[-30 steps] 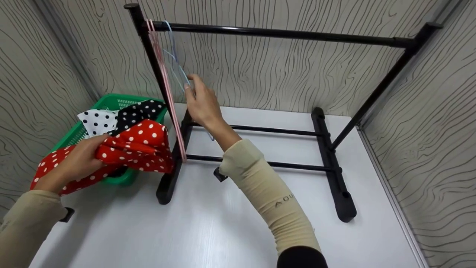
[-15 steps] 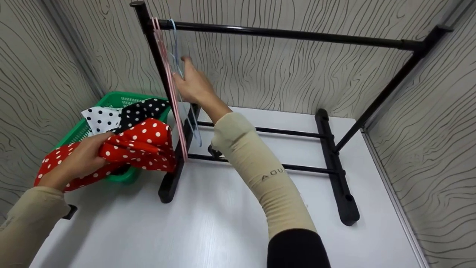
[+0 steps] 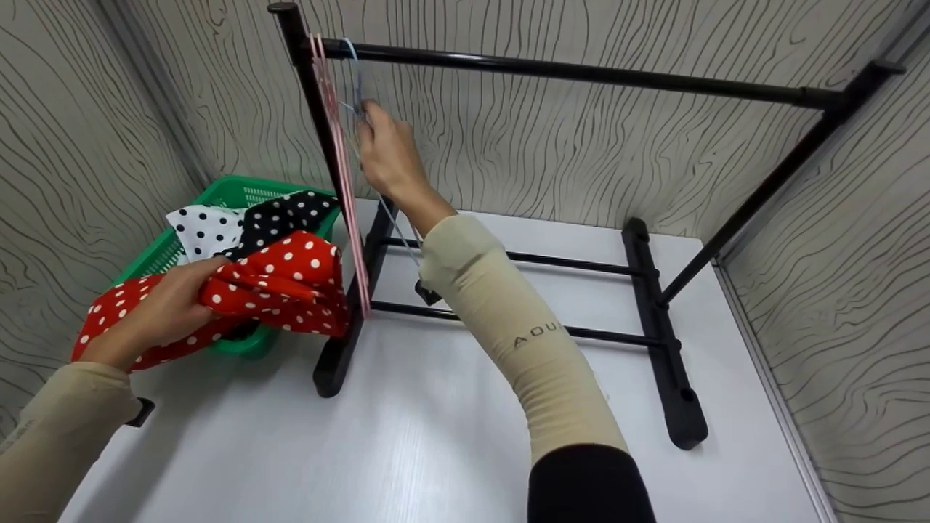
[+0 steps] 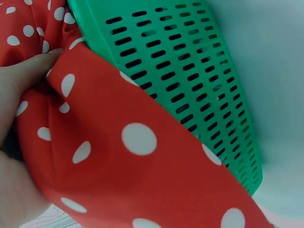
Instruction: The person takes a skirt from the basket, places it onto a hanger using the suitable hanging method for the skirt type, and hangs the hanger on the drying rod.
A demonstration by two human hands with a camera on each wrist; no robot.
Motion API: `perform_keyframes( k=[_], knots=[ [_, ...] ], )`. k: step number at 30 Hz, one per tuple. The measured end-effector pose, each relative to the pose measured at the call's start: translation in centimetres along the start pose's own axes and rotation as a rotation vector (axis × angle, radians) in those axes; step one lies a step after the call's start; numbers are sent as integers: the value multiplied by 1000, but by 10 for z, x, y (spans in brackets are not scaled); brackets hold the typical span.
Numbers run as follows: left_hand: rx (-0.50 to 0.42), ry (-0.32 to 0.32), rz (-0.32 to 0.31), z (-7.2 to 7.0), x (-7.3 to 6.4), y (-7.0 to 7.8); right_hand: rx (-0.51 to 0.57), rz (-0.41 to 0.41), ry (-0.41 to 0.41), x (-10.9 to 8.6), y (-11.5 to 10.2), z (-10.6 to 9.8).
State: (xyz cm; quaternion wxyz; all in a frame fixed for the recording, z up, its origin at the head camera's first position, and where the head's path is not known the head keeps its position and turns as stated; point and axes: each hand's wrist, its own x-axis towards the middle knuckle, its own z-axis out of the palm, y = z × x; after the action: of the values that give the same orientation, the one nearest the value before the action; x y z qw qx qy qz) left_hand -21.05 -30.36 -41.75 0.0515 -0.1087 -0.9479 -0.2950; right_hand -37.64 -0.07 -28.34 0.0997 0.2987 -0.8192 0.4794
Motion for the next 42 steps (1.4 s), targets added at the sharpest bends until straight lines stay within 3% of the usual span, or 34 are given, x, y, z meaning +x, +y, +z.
perform_keyframes(
  k=[6, 16, 24, 32, 42],
  knots=[
    [-20, -5, 16, 1, 1, -1, -51, -56, 54, -5, 0, -8],
    [-9, -23, 19, 1, 1, -1, -41, -114, 116, -16, -6, -28],
    [19, -37, -4, -1, 0, -1, 28, -117, 132, -33, -6, -45],
    [43, -57, -29, -2, -5, 1, 44, -205, 156, -60, 6, -62],
    [64, -64, -57, -4, -9, 2, 19, -195, 163, -88, 30, -86]
  ],
)
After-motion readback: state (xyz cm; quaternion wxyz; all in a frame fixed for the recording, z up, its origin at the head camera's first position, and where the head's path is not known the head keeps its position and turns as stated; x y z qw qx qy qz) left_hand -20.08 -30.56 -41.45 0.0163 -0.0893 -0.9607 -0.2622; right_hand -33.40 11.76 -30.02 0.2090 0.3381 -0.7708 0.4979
